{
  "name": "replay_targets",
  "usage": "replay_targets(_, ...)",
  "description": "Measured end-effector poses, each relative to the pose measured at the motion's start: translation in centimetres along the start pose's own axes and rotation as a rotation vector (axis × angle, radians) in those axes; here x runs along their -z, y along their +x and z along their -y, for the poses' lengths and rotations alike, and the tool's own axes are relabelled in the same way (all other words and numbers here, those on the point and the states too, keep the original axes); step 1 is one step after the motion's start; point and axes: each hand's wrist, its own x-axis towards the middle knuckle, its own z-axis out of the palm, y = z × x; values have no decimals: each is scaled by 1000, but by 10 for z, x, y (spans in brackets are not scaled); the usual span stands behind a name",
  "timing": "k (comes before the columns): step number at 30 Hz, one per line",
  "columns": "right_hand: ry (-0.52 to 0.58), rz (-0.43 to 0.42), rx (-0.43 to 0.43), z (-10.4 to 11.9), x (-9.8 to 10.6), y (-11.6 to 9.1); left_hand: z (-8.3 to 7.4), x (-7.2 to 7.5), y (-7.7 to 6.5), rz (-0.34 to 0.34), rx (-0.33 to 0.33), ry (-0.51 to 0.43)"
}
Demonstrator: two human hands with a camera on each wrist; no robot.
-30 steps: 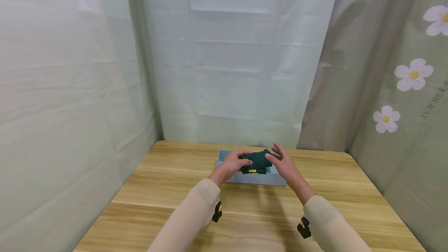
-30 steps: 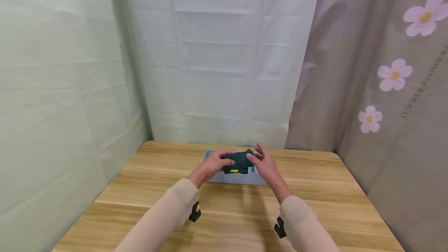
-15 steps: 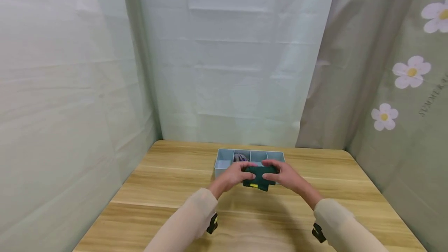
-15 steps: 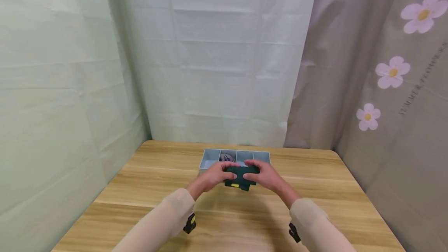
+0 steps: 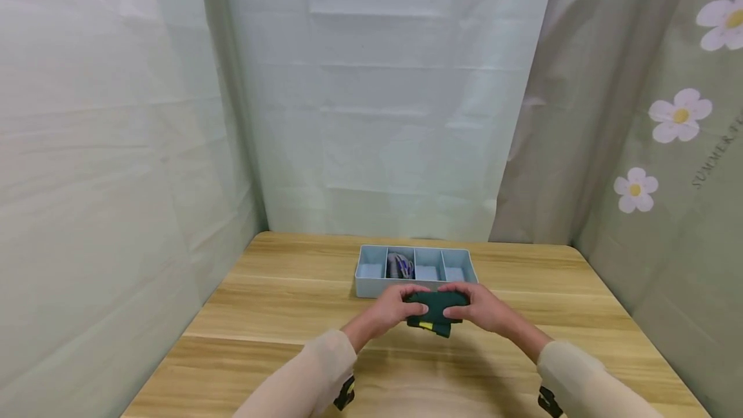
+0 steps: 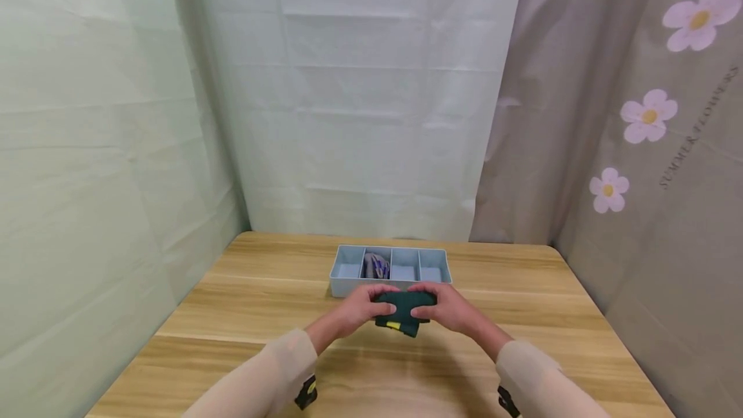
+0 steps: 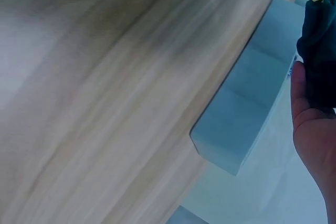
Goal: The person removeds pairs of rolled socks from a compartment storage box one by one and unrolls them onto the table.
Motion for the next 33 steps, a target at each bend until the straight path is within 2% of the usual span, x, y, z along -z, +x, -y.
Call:
replay_targets(4, 40, 27, 0, -5, -1, -7, 3, -5, -8, 16, 26, -4)
replay_targets(8, 77, 43, 6, -10, -8, -16, 7, -10, -17, 5, 46, 61)
replay_targets(13, 42, 21, 16, -16, -18, -23, 12, -16, -27, -5, 69, 137)
replay_targets(19, 70, 40, -8, -23, -25, -33, 17, -22, -36, 40, 108, 204)
replay_targets(28, 34, 102, -53, -35, -35, -47, 23, -30, -48, 137, 170, 268)
replay_targets(33, -34, 97, -56, -41, -43, -53, 26, -33, -51, 144, 160, 393)
